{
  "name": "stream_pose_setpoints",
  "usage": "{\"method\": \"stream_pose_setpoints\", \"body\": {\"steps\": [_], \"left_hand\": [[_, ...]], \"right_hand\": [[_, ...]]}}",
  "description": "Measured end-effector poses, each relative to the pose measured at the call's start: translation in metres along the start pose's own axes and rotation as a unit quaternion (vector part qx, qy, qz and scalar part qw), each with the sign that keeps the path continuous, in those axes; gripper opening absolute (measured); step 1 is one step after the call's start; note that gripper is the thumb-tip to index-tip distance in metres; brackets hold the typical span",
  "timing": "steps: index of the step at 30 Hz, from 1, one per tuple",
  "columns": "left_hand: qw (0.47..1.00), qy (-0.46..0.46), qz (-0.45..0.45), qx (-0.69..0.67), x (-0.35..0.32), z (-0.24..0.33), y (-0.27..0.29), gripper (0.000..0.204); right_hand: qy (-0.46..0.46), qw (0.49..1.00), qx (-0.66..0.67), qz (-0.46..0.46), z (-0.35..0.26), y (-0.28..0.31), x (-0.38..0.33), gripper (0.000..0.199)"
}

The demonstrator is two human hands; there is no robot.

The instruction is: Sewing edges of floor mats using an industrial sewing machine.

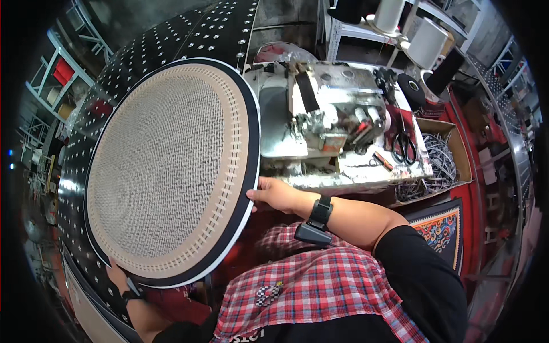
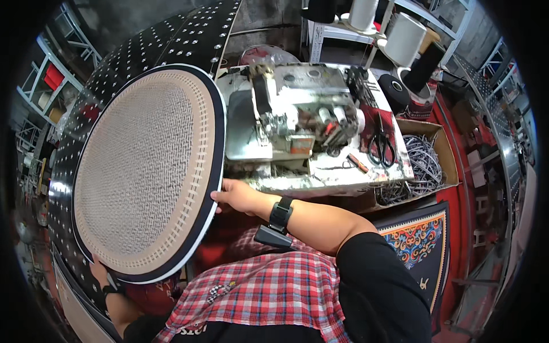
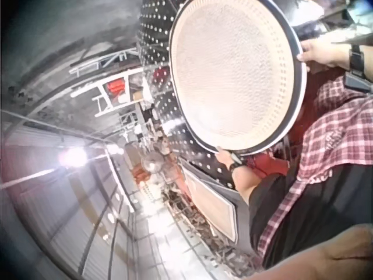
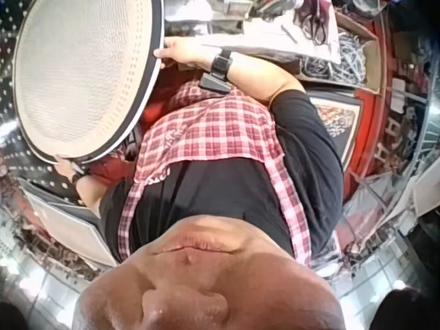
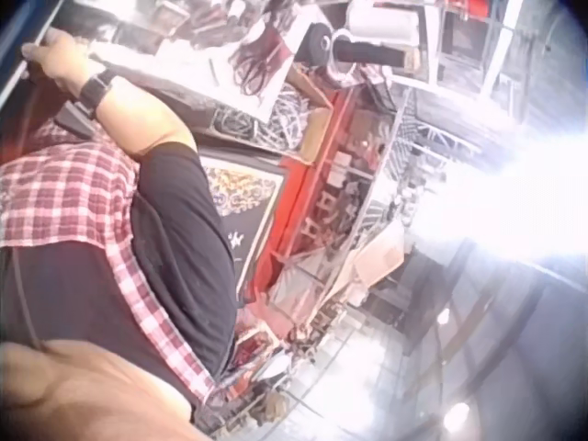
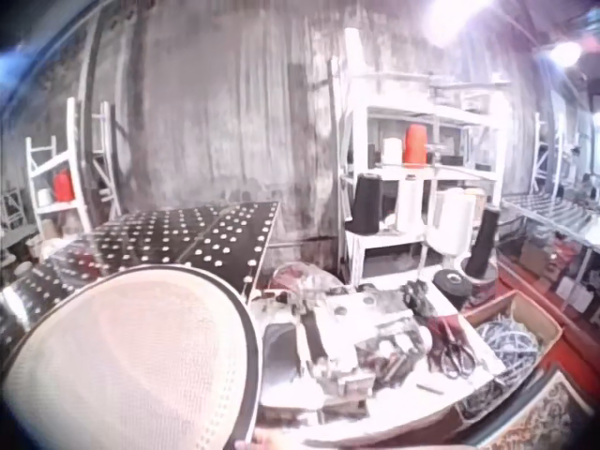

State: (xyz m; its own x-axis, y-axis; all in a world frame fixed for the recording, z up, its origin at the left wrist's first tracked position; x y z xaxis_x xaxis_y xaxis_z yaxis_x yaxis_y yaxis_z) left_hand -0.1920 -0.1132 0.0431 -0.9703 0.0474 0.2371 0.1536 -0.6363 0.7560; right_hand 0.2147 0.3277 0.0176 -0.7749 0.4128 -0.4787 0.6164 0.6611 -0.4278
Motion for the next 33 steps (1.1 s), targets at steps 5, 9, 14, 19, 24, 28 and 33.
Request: {"method": "stream_pose_setpoints", "body": {"steps": [5,9,14,19,24,28,33], "left_hand": [[0.987,0.093,-0.033,-0.125,0.0,0.042,0.002,0.047],[0.949,0.238,-0.038,-0.206,-0.026,0.059,0.009,0.041],[0.893,0.307,-0.084,-0.318,-0.058,0.065,0.001,0.04],[0.854,0.341,-0.085,-0.384,-0.039,0.046,-0.019,0.045],[0.86,0.347,-0.049,-0.371,-0.052,0.056,-0.006,0.049],[0.868,0.319,-0.018,-0.379,-0.068,0.078,-0.001,0.047],[0.846,0.338,-0.015,-0.413,-0.085,0.117,-0.007,0.045]], "right_hand": [[0.04,0.989,-0.1,0.101,-0.022,0.014,0.01,0.017],[0.014,0.989,-0.061,0.137,-0.023,0.017,0.015,0.015],[-0.049,0.969,0.079,0.229,-0.021,0.025,0.014,0.017],[-0.044,0.972,0.151,0.174,-0.05,0.023,0.037,0.014],[-0.038,0.976,0.124,0.178,-0.051,0.024,0.056,0.015],[-0.053,0.964,0.168,0.198,-0.057,0.02,0.061,0.017],[-0.023,0.953,0.241,0.181,-0.069,0.029,0.067,0.023]]}}
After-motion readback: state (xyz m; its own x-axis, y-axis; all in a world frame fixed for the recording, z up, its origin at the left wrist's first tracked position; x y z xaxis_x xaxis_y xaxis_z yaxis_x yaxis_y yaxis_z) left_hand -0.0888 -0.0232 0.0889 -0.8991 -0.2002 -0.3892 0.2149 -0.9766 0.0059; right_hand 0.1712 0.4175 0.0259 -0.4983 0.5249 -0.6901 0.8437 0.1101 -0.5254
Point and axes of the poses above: each hand's wrist, its own x-axis towards the middle knuckle, its own y-axis out of the back of the hand, z = x × y, the point moved 3 cm from there along x, towards the middle knuckle, and after that the axes turned 13 degrees about z, right-handed, at the moved point
